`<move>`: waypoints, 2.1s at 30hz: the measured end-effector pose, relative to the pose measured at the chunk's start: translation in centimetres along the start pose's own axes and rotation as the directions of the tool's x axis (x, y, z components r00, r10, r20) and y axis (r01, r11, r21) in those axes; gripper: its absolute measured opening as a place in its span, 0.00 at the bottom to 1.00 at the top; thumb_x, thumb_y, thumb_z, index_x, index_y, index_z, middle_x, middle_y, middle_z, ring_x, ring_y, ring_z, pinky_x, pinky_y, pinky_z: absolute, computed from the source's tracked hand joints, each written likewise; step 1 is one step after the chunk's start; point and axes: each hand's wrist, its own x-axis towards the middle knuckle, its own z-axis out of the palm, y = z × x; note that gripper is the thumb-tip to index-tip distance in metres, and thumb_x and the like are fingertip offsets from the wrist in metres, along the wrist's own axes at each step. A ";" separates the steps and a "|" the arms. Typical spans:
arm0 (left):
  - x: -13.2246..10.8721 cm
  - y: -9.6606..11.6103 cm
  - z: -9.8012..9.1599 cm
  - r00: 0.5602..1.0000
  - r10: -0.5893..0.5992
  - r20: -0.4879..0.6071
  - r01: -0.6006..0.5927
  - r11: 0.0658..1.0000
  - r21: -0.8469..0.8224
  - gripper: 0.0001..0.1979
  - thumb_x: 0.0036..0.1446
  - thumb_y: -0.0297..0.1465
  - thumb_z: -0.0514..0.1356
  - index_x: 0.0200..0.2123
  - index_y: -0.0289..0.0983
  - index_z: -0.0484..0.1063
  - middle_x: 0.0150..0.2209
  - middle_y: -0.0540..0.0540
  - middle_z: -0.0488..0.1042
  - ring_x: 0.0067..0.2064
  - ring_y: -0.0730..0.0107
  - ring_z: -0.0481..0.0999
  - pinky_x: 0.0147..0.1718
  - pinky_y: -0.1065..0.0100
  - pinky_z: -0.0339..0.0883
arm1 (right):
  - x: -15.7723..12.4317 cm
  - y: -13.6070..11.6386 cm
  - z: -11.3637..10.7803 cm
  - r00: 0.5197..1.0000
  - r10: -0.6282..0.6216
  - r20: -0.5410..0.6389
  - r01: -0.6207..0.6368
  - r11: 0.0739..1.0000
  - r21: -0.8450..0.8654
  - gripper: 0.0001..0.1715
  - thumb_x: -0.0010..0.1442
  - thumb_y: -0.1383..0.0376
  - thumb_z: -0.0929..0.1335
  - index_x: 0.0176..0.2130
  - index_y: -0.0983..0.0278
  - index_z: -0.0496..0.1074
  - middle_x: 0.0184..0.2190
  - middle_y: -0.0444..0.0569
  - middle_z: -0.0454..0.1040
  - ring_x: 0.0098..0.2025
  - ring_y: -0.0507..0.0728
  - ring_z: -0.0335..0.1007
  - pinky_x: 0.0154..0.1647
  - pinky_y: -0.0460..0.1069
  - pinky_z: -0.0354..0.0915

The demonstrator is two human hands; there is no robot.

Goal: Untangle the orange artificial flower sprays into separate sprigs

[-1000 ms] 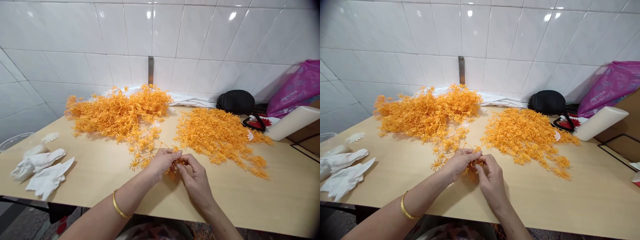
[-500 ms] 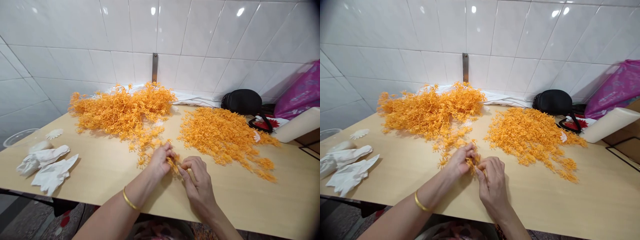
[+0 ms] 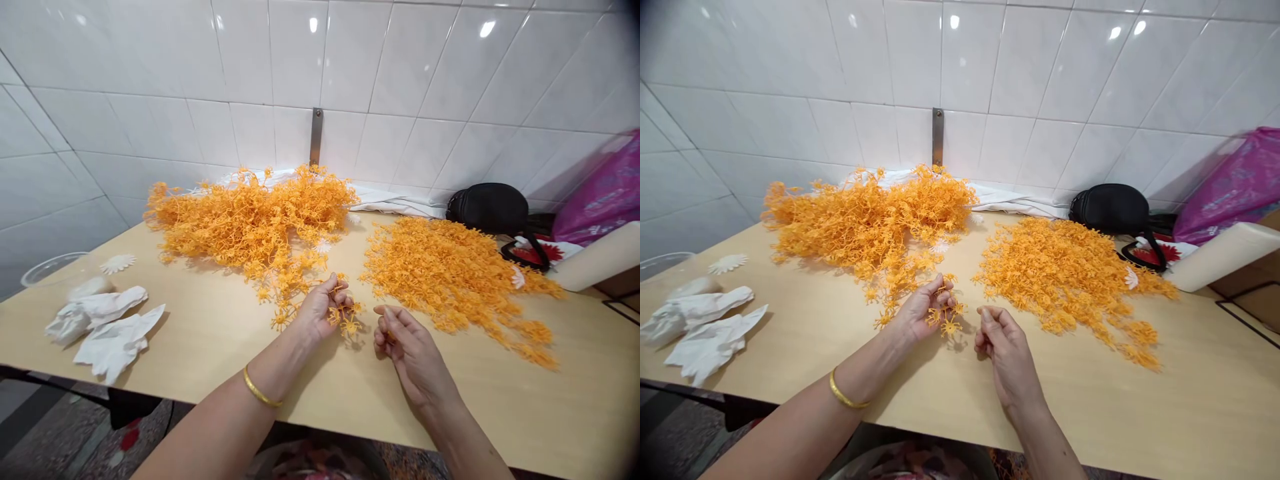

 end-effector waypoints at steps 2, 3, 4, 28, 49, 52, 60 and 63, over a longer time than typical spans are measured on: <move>-0.1 -0.1 0.0 1.000 -0.001 0.010 0.001 1.000 0.003 0.13 0.55 0.37 0.52 0.24 0.33 0.62 0.12 0.56 0.55 0.17 0.79 0.63 0.20 0.77 0.58 | 0.3 0.1 0.7 0.999 -0.029 0.026 0.032 0.993 -0.112 0.17 0.50 0.53 0.65 0.36 0.62 0.63 0.19 0.38 0.59 0.20 0.49 0.56 0.20 0.44 0.55; -0.1 -0.1 0.0 1.000 0.001 0.015 -0.001 1.000 0.003 0.13 0.54 0.37 0.52 0.24 0.33 0.63 0.12 0.55 0.55 0.17 0.79 0.63 0.20 0.77 0.58 | 0.5 0.1 1.0 0.998 -0.061 0.032 0.066 0.980 -0.189 0.17 0.50 0.53 0.66 0.36 0.62 0.63 0.20 0.39 0.60 0.20 0.48 0.55 0.20 0.44 0.54; -0.2 -0.2 0.0 1.000 0.002 0.022 -0.002 1.000 0.001 0.13 0.54 0.37 0.52 0.24 0.33 0.63 0.12 0.55 0.55 0.17 0.79 0.62 0.20 0.76 0.58 | 0.7 0.1 1.2 0.994 -0.101 0.037 0.107 0.955 -0.277 0.17 0.49 0.53 0.66 0.34 0.62 0.63 0.21 0.39 0.60 0.21 0.48 0.55 0.21 0.44 0.54; 0.3 -0.1 -0.2 0.998 0.031 0.062 -0.019 0.982 -0.189 0.13 0.56 0.34 0.50 0.22 0.33 0.62 0.11 0.56 0.51 0.16 0.80 0.57 0.26 0.71 0.63 | -1.5 -0.1 1.2 0.988 -0.145 0.057 0.156 0.921 -0.358 0.16 0.58 0.54 0.57 0.27 0.62 0.59 0.18 0.39 0.55 0.19 0.48 0.49 0.18 0.44 0.50; 0.8 -0.2 -0.1 0.996 0.093 0.013 -0.092 0.990 -0.105 0.16 0.54 0.40 0.53 0.20 0.34 0.59 0.09 0.59 0.45 0.11 0.84 0.46 0.15 0.77 0.50 | -5.7 -1.1 4.0 0.805 -0.400 0.438 0.591 0.487 -0.643 0.15 0.58 0.65 0.57 0.21 0.63 0.52 0.17 0.40 0.56 0.18 0.47 0.54 0.20 0.43 0.50; 0.4 -0.8 0.0 0.995 0.062 0.079 -0.056 0.996 -0.074 0.13 0.53 0.38 0.53 0.24 0.33 0.63 0.11 0.57 0.51 0.14 0.81 0.55 0.20 0.74 0.59 | -3.9 -2.1 1.9 0.860 -0.436 0.266 0.464 0.447 -0.765 0.13 0.59 0.63 0.57 0.24 0.63 0.58 0.18 0.41 0.60 0.19 0.49 0.57 0.21 0.44 0.52; 0.1 -0.8 -0.2 0.989 0.086 0.122 -0.100 0.988 0.114 0.08 0.48 0.20 0.54 0.34 0.30 0.67 0.24 0.44 0.71 0.30 0.69 0.73 0.34 0.67 0.66 | 2.7 -2.4 -4.8 0.805 -0.582 0.120 -0.021 -0.229 -0.973 0.13 0.56 0.60 0.60 0.35 0.66 0.68 0.41 0.58 0.66 0.42 0.64 0.59 0.34 0.53 0.54; 0.3 -1.0 -0.3 0.987 0.105 0.120 -0.126 0.975 0.185 0.07 0.47 0.20 0.56 0.33 0.30 0.67 0.26 0.43 0.73 0.30 0.70 0.73 0.34 0.68 0.65 | 3.0 -2.0 -5.1 0.790 -0.604 0.105 -0.061 -0.247 -0.967 0.11 0.57 0.66 0.59 0.28 0.64 0.67 0.34 0.52 0.68 0.38 0.60 0.60 0.33 0.52 0.52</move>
